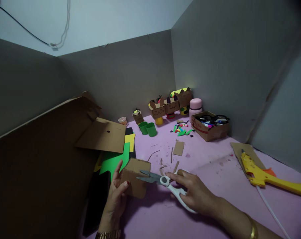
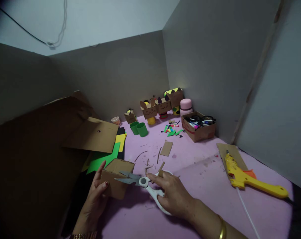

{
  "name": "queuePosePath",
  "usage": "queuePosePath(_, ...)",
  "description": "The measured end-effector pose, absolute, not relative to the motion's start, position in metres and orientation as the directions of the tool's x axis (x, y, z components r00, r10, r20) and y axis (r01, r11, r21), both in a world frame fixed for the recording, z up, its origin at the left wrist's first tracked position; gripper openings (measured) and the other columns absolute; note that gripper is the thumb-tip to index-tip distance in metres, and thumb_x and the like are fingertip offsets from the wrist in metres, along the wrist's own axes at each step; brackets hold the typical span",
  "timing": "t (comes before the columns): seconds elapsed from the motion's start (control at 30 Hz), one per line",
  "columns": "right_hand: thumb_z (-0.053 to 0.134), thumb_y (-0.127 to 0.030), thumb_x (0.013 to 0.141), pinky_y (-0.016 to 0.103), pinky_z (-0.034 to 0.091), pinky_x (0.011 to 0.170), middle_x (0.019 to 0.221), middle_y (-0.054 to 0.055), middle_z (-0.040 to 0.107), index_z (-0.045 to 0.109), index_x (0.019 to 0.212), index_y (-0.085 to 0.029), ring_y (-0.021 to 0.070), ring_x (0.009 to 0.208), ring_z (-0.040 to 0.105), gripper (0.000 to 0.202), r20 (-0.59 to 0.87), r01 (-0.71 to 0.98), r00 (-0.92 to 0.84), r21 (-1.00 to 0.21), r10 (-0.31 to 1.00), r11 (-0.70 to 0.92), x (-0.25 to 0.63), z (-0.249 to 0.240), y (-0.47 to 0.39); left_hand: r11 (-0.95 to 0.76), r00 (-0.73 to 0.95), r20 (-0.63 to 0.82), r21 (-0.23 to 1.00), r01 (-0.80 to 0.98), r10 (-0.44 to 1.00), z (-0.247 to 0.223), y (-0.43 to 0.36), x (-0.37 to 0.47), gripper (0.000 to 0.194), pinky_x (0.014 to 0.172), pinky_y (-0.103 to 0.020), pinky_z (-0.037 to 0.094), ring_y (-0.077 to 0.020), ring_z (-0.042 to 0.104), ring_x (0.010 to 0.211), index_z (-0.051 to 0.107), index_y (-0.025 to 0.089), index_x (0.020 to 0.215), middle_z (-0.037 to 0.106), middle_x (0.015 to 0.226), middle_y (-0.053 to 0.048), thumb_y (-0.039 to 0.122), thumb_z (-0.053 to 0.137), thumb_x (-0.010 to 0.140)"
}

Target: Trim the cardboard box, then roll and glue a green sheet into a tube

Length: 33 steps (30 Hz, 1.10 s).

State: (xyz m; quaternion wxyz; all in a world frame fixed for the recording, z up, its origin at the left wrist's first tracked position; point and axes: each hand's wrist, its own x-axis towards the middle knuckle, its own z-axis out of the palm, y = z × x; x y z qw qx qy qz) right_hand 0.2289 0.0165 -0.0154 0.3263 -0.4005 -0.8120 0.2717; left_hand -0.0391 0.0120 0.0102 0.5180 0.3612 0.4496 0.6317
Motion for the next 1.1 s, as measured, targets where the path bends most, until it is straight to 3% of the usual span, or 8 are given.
queuePosePath(0.17, 0.071, -0.019, 0.071, 0.028, 0.044, 0.067, 0.083, 0.005, 0.065, 0.061, 0.125, -0.027, 0.0192, 0.074, 0.060, 0.056, 0.283, 0.431, -0.468, -0.754, 0.837, 0.496, 0.2287, -0.0125, 0.0171, -0.059, -0.214, -0.014, 0.941, -0.332, 0.977, 0.0126, 0.0143, -0.0378, 0.091, 0.055, -0.023, 0.054, -0.0220, 0.069, 0.075, 0.044, 0.032, 0.136, 0.072, 0.103, -0.006, 0.024, 0.083, 0.053)
queuePosePath(0.37, 0.075, -0.022, 0.069, 0.027, 0.044, 0.068, 0.081, 0.004, 0.066, 0.061, 0.125, -0.027, 0.0181, 0.073, 0.059, 0.058, 0.288, 0.412, -0.464, -0.767, 0.838, 0.492, 0.2280, -0.0137, 0.0195, -0.053, -0.246, -0.034, 0.939, -0.339, 0.969, 0.0118, 0.0161, -0.0369, 0.093, 0.073, -0.030, 0.056, -0.0285, 0.066, 0.096, 0.045, 0.033, 0.136, 0.067, 0.119, -0.006, 0.026, 0.084, 0.052)
queuePosePath(0.47, 0.075, -0.021, 0.068, 0.026, 0.044, 0.068, 0.080, 0.003, 0.066, 0.062, 0.124, -0.027, 0.0173, 0.072, 0.059, 0.057, 0.281, 0.395, -0.465, -0.782, 0.839, 0.481, 0.2279, -0.0118, 0.0189, -0.056, -0.236, -0.028, 0.937, -0.345, 0.971, 0.0103, 0.0165, -0.0379, 0.091, 0.074, -0.029, 0.056, -0.0289, 0.065, 0.100, 0.046, 0.033, 0.135, 0.065, 0.122, -0.006, 0.026, 0.084, 0.052)
queuePosePath(0.77, 0.077, -0.022, 0.066, 0.026, 0.044, 0.067, 0.079, 0.002, 0.066, 0.064, 0.120, -0.025, 0.0162, 0.070, 0.056, 0.055, 0.270, 0.321, -0.506, -0.822, 0.819, 0.470, 0.2282, -0.0110, 0.0211, -0.087, -0.242, 0.006, 0.941, -0.327, 0.970, 0.0167, 0.0141, -0.0343, 0.090, 0.062, -0.026, 0.056, -0.0254, 0.069, 0.083, 0.049, 0.031, 0.132, 0.073, 0.103, -0.006, 0.025, 0.084, 0.049)
queuePosePath(1.1, 0.077, -0.019, 0.066, 0.026, 0.042, 0.065, 0.077, 0.002, 0.067, 0.065, 0.119, -0.026, 0.0165, 0.070, 0.057, 0.055, 0.294, 0.303, -0.509, -0.819, 0.809, 0.488, 0.2301, -0.0076, 0.0207, -0.089, -0.231, 0.010, 0.937, -0.338, 0.973, 0.0200, 0.0125, -0.0317, 0.089, 0.067, -0.028, 0.056, -0.0239, 0.068, 0.081, 0.050, 0.031, 0.131, 0.073, 0.095, -0.004, 0.023, 0.084, 0.050)
